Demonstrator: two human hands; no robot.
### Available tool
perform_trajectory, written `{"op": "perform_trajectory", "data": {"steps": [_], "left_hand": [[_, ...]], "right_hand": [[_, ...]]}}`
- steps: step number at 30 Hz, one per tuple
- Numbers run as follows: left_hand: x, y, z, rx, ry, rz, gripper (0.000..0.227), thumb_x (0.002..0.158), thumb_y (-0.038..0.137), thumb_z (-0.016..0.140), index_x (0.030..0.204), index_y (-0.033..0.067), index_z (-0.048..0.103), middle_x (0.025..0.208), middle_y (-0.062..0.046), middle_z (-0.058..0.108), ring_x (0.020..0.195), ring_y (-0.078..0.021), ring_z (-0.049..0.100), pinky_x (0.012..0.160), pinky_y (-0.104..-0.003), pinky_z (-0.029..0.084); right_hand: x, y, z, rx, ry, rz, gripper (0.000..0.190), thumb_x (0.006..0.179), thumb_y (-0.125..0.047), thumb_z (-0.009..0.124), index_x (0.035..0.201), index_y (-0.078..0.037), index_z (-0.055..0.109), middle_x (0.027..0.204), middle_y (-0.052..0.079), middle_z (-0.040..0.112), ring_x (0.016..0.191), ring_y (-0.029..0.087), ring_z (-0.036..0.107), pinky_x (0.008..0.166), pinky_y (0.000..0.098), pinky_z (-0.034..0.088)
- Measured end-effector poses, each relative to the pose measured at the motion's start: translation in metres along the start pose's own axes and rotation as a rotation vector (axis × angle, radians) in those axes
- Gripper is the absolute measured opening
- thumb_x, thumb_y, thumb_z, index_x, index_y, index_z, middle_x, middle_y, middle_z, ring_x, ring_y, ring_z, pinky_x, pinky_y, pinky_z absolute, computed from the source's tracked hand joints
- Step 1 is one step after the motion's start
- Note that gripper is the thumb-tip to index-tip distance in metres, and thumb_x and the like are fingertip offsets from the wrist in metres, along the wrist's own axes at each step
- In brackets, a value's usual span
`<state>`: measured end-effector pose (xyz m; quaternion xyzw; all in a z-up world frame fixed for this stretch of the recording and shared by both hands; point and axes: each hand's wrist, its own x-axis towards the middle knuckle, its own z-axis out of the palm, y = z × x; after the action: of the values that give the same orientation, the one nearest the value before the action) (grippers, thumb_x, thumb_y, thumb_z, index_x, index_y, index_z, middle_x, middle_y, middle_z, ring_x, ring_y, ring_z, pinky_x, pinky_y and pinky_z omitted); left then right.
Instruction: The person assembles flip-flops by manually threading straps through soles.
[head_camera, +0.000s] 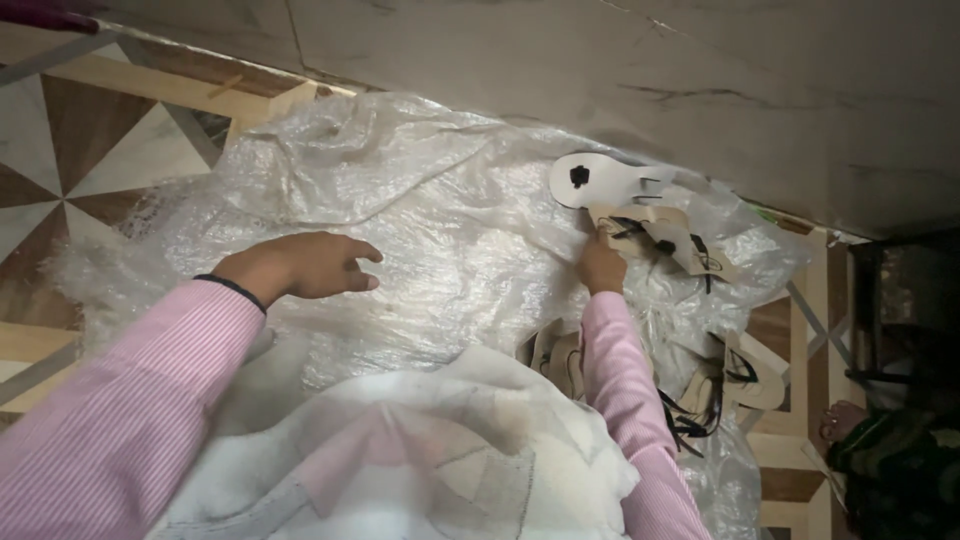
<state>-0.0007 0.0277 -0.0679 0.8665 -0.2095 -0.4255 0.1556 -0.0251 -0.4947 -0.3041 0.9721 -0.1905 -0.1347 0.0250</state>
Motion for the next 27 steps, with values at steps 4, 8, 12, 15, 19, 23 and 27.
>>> {"op": "perform_trajectory", "data": {"steps": [4,8,12,15,19,23,27], "left_hand": [[0.005,0.001,0.005,0.021,-0.051,0.012,0.060,0.093,0.050,0.059,0.148,0.0273,0.052,0.134,-0.006,0.072,0.128,-0.0273,0.063,0.110,-0.042,0.047],[0.011,0.011,0.001,0.068,0.057,0.037,0.057,0.095,0.052,0.058,0.146,0.0256,0.058,0.140,-0.008,0.066,0.128,-0.0297,0.062,0.109,-0.044,0.047],[-0.011,0.055,-0.019,-0.689,0.067,0.115,0.076,0.098,0.067,0.027,0.147,0.0125,0.049,0.136,-0.012,0.067,0.111,-0.0292,0.074,0.098,-0.044,0.056],[-0.021,0.069,-0.026,-1.119,0.067,0.315,0.071,0.097,0.062,0.029,0.145,0.0111,0.044,0.132,-0.015,0.067,0.108,-0.0285,0.074,0.094,-0.041,0.059],[-0.015,0.061,-0.026,-1.235,0.245,0.421,0.053,0.093,0.036,0.053,0.136,0.0054,0.053,0.125,-0.017,0.070,0.105,-0.0274,0.073,0.089,-0.040,0.060],[-0.018,0.058,-0.027,-1.011,0.582,0.564,0.050,0.090,0.007,0.068,0.138,0.0023,0.055,0.126,-0.014,0.069,0.114,-0.0223,0.067,0.095,-0.036,0.053],[-0.032,0.060,-0.027,-0.741,0.688,0.760,0.058,0.088,0.002,0.072,0.143,0.0056,0.052,0.131,-0.010,0.068,0.121,-0.0213,0.064,0.105,-0.035,0.048]], "right_hand": [[-0.006,-0.003,-0.030,0.276,0.346,-0.156,0.057,0.094,-0.017,0.057,0.150,-0.008,0.050,0.142,0.024,0.056,0.113,0.045,0.063,0.089,0.0535,0.052],[-0.061,-0.047,-0.145,0.672,0.640,-0.242,0.043,0.095,-0.015,0.070,0.137,-0.007,0.062,0.142,0.015,0.060,0.115,0.034,0.067,0.099,0.0409,0.054],[-0.152,-0.107,-0.250,0.662,0.770,-0.744,0.041,0.096,-0.012,0.076,0.134,-0.003,0.066,0.142,0.014,0.064,0.131,0.033,0.064,0.109,0.0420,0.052],[-0.206,-0.148,-0.289,0.568,0.467,-1.150,0.040,0.095,-0.018,0.076,0.130,-0.003,0.065,0.143,0.015,0.063,0.128,0.030,0.065,0.103,0.0381,0.056],[-0.237,-0.181,-0.333,0.447,0.274,-1.367,0.045,0.090,-0.021,0.077,0.130,-0.002,0.065,0.141,0.015,0.063,0.121,0.034,0.065,0.098,0.0410,0.055],[-0.228,-0.189,-0.340,0.341,0.237,-1.172,0.024,0.096,-0.022,0.076,0.120,-0.018,0.072,0.129,0.002,0.071,0.108,0.023,0.073,0.092,0.0365,0.059],[-0.257,-0.217,-0.385,0.674,0.401,-0.854,0.034,0.100,-0.017,0.072,0.133,-0.013,0.063,0.133,0.008,0.065,0.097,0.026,0.071,0.075,0.0367,0.057]]}}
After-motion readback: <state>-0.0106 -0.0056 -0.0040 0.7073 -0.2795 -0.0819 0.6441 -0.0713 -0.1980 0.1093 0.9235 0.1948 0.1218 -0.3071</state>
